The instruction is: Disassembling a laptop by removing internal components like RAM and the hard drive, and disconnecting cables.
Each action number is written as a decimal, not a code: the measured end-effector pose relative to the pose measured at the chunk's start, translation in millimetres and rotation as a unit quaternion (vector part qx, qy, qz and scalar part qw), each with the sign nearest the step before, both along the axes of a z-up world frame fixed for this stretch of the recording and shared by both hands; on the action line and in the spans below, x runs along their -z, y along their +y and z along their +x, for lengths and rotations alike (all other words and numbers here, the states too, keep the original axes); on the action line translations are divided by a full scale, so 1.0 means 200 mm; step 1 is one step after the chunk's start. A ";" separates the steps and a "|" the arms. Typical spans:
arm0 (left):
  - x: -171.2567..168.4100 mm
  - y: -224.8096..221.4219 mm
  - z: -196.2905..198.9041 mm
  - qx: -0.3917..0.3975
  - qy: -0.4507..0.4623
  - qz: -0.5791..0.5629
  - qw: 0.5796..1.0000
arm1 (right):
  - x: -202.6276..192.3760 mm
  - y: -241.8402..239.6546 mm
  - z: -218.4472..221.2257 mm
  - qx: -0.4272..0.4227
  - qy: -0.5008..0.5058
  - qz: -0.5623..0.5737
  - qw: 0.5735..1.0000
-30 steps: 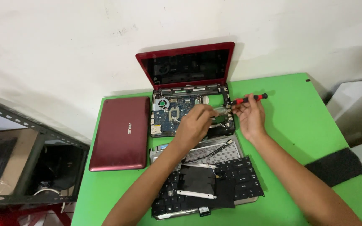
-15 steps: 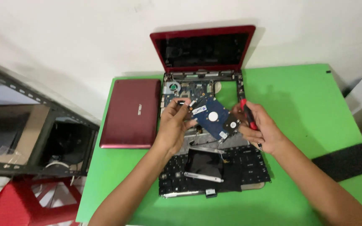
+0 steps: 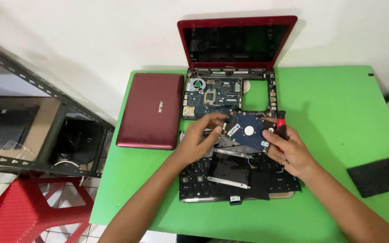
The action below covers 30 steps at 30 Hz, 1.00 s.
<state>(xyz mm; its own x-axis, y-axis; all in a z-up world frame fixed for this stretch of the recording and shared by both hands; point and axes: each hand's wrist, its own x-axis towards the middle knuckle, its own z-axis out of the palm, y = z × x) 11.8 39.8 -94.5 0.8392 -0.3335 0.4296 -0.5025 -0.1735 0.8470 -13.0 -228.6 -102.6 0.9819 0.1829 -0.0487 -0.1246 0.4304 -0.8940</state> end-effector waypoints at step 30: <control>-0.14 -0.02 -0.10 0.117 -0.114 0.277 0.947 | 0.21 -0.12 0.09 0.124 -0.055 -0.085 0.987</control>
